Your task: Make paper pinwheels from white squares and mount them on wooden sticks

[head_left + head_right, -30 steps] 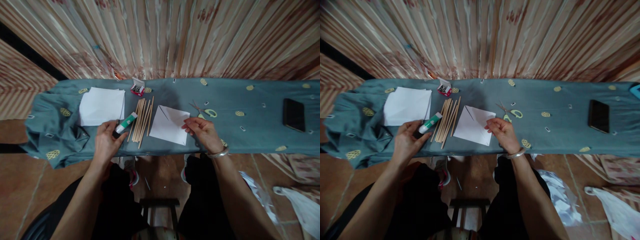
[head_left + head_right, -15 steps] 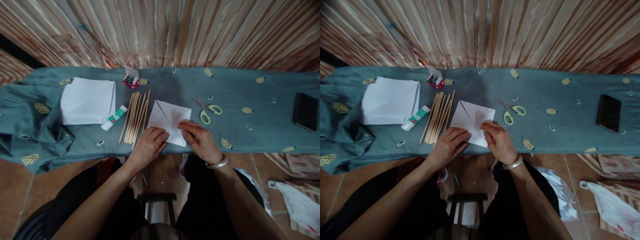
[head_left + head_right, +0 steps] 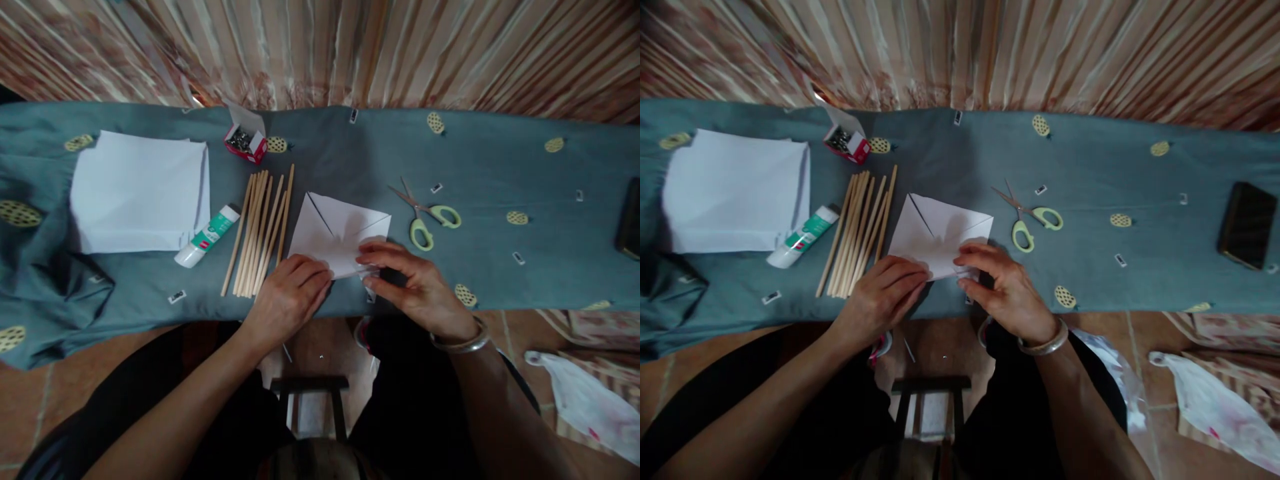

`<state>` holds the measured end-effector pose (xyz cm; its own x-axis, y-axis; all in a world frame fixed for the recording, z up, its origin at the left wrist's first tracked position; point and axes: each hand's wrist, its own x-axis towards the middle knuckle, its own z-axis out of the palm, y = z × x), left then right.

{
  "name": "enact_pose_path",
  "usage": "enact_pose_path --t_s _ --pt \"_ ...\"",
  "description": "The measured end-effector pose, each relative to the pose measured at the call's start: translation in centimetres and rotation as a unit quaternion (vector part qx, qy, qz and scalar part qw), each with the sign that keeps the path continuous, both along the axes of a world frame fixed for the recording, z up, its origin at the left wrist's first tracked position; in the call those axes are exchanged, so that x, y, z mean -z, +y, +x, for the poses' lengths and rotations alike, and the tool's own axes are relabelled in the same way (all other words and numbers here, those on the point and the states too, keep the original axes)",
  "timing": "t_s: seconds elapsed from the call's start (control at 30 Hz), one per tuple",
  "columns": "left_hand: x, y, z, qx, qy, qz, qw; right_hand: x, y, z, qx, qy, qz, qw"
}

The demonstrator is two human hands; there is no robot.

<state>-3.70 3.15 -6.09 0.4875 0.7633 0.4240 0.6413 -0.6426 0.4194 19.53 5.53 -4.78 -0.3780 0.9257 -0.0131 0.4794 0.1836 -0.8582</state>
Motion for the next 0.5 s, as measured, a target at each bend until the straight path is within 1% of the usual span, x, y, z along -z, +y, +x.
enact_pose_path --t_s 0.13,0.27,0.5 --pt "-0.2 0.0 0.0 -0.002 -0.008 -0.020 1.000 0.2 0.2 -1.3 0.040 0.040 -0.003 0.998" --pt "-0.3 0.0 0.0 0.000 -0.017 -0.024 1.000 0.5 0.4 -2.3 0.072 0.048 0.024 0.996" --pt "-0.3 -0.3 -0.1 -0.007 -0.025 -0.042 0.999 0.4 0.5 -3.3 0.072 -0.055 0.112 0.990"
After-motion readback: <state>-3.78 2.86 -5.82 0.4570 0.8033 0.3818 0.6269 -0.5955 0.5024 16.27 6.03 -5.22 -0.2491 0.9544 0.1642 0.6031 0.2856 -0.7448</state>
